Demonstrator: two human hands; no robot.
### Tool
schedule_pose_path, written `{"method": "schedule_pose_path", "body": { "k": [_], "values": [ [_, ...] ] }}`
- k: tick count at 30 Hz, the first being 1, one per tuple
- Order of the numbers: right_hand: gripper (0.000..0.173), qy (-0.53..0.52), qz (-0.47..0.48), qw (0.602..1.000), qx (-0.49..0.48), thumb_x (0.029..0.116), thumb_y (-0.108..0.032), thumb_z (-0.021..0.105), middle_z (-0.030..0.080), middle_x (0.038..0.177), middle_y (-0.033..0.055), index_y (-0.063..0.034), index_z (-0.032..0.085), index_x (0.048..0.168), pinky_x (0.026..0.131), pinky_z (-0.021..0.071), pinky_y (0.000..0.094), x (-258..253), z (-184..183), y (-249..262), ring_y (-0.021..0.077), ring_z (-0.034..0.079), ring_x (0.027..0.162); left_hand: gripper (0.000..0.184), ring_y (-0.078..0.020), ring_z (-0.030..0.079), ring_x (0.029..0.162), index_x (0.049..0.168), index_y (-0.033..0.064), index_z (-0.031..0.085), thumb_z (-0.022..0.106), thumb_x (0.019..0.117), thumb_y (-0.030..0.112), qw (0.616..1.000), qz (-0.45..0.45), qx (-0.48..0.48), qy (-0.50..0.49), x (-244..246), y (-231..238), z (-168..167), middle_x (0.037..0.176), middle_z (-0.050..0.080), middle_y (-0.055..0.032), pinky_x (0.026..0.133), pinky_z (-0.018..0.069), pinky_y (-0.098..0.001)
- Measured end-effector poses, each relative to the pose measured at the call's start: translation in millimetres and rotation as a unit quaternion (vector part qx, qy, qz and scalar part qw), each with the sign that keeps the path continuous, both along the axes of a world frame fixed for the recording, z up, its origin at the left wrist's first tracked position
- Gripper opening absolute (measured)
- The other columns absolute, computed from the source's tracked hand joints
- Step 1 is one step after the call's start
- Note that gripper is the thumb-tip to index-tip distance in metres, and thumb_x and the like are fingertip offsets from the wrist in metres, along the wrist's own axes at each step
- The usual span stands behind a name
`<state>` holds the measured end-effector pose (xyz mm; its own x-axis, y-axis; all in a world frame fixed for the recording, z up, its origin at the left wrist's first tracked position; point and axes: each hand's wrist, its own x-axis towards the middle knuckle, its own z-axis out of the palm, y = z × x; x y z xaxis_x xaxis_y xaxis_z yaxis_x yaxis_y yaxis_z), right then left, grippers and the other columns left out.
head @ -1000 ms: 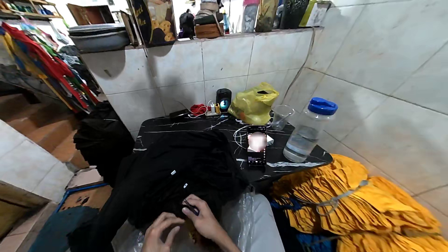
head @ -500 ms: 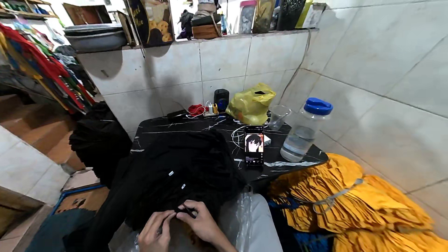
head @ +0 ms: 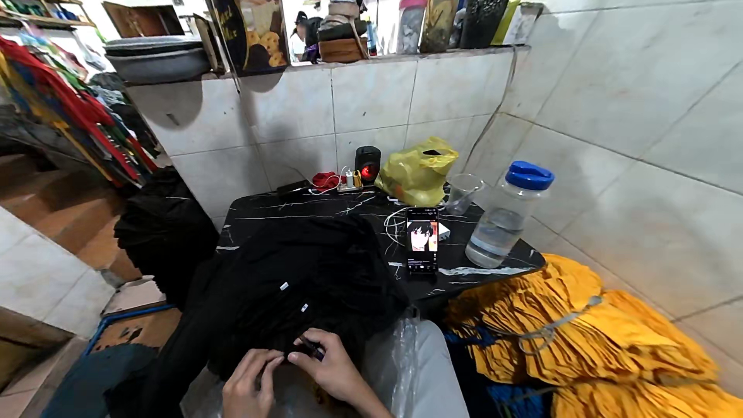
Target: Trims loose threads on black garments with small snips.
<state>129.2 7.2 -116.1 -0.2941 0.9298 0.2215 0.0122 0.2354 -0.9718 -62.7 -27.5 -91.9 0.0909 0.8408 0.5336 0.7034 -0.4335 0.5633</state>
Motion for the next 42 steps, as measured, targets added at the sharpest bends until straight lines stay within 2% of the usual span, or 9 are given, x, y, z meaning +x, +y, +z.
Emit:
{"method": "schedule_pose_path", "body": {
  "k": [5,8,11,16,19,24,29,36,42],
  "values": [
    [0.031,-0.064,-0.027,0.998,0.004,0.0994,-0.029,0.067,0.071,0.111,0.0114,-0.0009,0.073,0.109,0.097,0.0537,0.0362,-2.6,1.0,-1.0,0.0166,0.067,0.106,0.013,-0.0107,0.067,0.098,0.096,0.0016,0.072,0.063,0.0967,0.011,0.997,-0.020,-0.008,-0.070,8.2,5.4,-7.7,0.101,0.070,-0.0081,0.089,0.0576,-0.0255],
    [0.033,-0.090,-0.031,0.995,0.011,0.1000,-0.035,0.066,0.070,0.111,0.0095,-0.0040,0.072,0.109,0.095,0.0537,0.0379,-0.2,1.2,-0.3,0.0169,0.066,0.105,0.012,-0.0132,0.067,0.108,0.098,0.0007,0.071,0.062,0.0977,0.009,0.994,-0.042,-0.012,-0.103,10.0,4.9,-10.5,0.110,0.070,-0.0105,0.095,0.0569,-0.0272],
    [0.033,-0.090,-0.018,0.996,0.021,0.1013,-0.035,0.064,0.070,0.110,0.0082,-0.0055,0.073,0.110,0.095,0.0541,0.0377,0.6,1.8,0.3,0.0164,0.066,0.104,0.011,-0.0106,0.071,0.100,0.101,-0.0003,0.069,0.060,0.0983,0.004,0.991,-0.033,-0.022,-0.127,11.1,4.9,-10.8,0.106,0.074,-0.0069,0.089,0.0604,-0.0277],
    [0.026,-0.052,-0.002,0.998,0.018,0.1011,-0.024,0.064,0.069,0.107,0.0112,-0.0006,0.073,0.109,0.093,0.0542,0.0326,-0.8,5.7,1.2,0.0163,0.065,0.102,0.032,-0.0145,0.073,0.096,0.114,-0.0018,0.074,0.082,0.0849,0.009,0.981,-0.052,-0.054,-0.176,6.7,7.6,-10.5,0.109,0.074,-0.0102,0.087,0.0629,-0.0304],
    [0.026,-0.058,0.007,0.998,0.019,0.1012,-0.023,0.064,0.068,0.108,0.0113,-0.0004,0.073,0.109,0.094,0.0535,0.0334,-0.8,7.0,0.8,0.0169,0.065,0.103,0.022,-0.0126,0.072,0.096,0.100,0.0057,0.082,0.086,0.0782,0.009,0.981,-0.047,-0.028,-0.186,0.8,11.0,-17.0,0.101,0.076,-0.0071,0.088,0.0615,-0.0273],
    [0.027,-0.087,0.007,0.996,0.031,0.1011,-0.025,0.065,0.069,0.111,0.0115,-0.0018,0.074,0.112,0.097,0.0532,0.0352,2.2,7.0,1.0,0.0181,0.066,0.106,0.007,-0.0093,0.074,0.087,0.094,0.0055,0.080,0.077,0.0876,0.007,0.987,-0.038,-0.035,-0.153,-6.3,10.6,-18.4,0.095,0.077,-0.0042,0.080,0.0637,-0.0268],
    [0.027,-0.126,-0.008,0.991,0.033,0.1014,-0.027,0.064,0.069,0.111,0.0106,-0.0044,0.073,0.112,0.096,0.0538,0.0387,1.1,6.8,1.8,0.0193,0.066,0.105,0.006,-0.0132,0.069,0.107,0.093,0.0033,0.076,0.071,0.0921,0.007,0.990,-0.059,0.022,-0.130,-0.1,10.7,-13.4,0.110,0.072,-0.0090,0.094,0.0589,-0.0265],
    [0.045,-0.246,-0.145,0.950,0.123,0.0974,-0.054,0.063,0.066,0.110,0.0055,-0.0143,0.071,0.116,0.063,0.0573,0.0343,3.5,19.2,-9.6,0.0142,0.067,0.078,0.008,-0.0109,0.074,0.093,0.100,-0.0015,0.069,0.063,0.0945,-0.002,0.983,-0.026,0.006,-0.183,9.7,8.4,-12.8,0.098,0.075,-0.0052,0.083,0.0630,-0.0278],
    [0.037,-0.352,-0.075,0.912,0.197,0.1033,-0.043,0.057,0.071,0.089,0.0079,-0.0092,0.069,0.114,0.065,0.0588,0.0435,6.6,26.5,-17.4,0.0239,0.071,0.077,0.008,-0.0177,0.072,0.107,0.096,0.0000,0.072,0.065,0.0945,0.002,0.984,-0.071,0.006,-0.162,7.3,5.7,-10.5,0.112,0.074,-0.0110,0.093,0.0616,-0.0319]
  ]
}}
